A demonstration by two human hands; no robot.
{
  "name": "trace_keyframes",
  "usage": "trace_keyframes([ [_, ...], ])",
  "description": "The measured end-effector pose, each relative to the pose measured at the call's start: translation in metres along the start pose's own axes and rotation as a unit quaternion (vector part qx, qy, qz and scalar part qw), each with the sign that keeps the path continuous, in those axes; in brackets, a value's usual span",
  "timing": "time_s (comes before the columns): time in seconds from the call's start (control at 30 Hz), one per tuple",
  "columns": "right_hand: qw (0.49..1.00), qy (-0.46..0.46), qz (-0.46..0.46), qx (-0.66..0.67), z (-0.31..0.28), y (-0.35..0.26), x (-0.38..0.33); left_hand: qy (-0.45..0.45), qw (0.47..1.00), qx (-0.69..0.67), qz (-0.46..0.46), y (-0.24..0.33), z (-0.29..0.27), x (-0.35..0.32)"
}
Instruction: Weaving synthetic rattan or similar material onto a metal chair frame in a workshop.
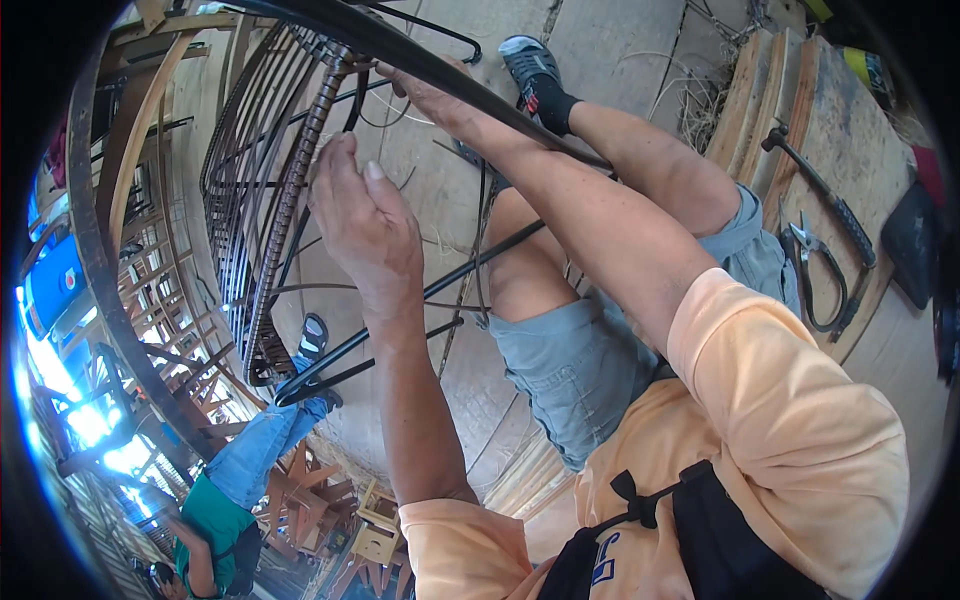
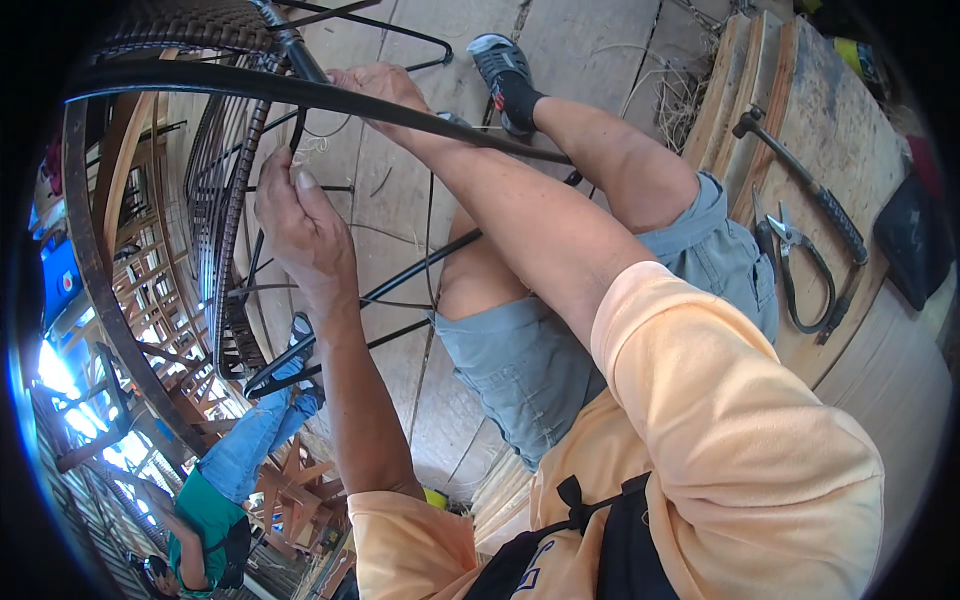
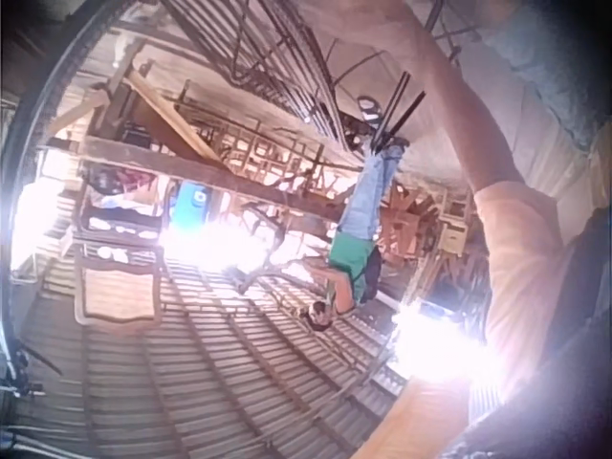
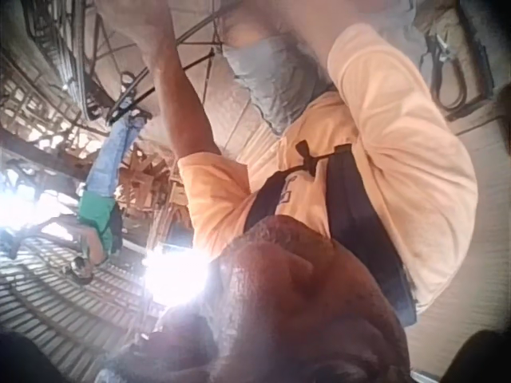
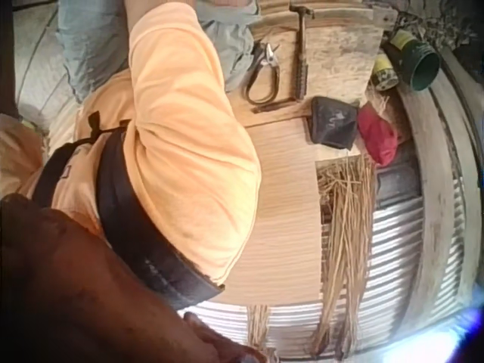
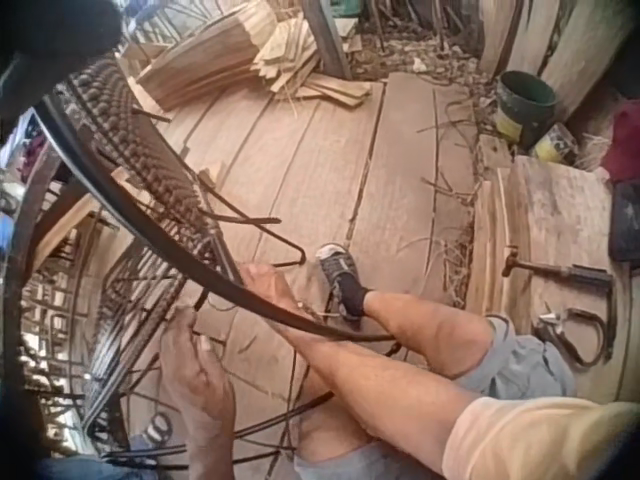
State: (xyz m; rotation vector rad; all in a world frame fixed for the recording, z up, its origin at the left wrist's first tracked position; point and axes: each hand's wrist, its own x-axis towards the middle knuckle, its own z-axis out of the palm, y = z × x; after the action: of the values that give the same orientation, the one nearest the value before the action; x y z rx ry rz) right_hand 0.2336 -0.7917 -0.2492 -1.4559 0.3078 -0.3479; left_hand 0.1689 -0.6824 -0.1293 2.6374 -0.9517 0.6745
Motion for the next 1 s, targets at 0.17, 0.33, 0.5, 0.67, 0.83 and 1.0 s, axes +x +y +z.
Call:
trace_keyframes([
  [0.17, 0.967, 0.000, -0.182, -0.177, 0.019, 0.025, 0.013, -0.190, 0.948, -0.035, -0.251, -0.032, 0.003, 0.024],
  [0.33, 0.995, -0.030, -0.066, -0.063, 0.011, 0.056, 0.031, -0.307, 0.930, -0.193, -0.059, -0.076, 0.051, 0.058],
  [0.5, 0.996, -0.043, -0.009, 0.074, 0.050, 0.033, 0.013, -0.335, 0.888, -0.314, -0.027, -0.138, 0.053, 0.035],
  [0.67, 0.991, -0.053, -0.088, -0.086, 0.045, 0.033, 0.018, -0.288, 0.917, -0.270, -0.062, -0.139, 0.068, 0.039],
  [0.83, 0.994, -0.058, -0.078, 0.039, 0.036, 0.040, 0.023, -0.331, 0.922, -0.200, -0.013, -0.151, 0.094, 0.045],
  [1.0, 0.996, -0.041, 0.056, -0.052, 0.021, -0.003, -0.002, -0.226, 0.964, -0.096, -0.101, -0.092, 0.052, 0.050],
])
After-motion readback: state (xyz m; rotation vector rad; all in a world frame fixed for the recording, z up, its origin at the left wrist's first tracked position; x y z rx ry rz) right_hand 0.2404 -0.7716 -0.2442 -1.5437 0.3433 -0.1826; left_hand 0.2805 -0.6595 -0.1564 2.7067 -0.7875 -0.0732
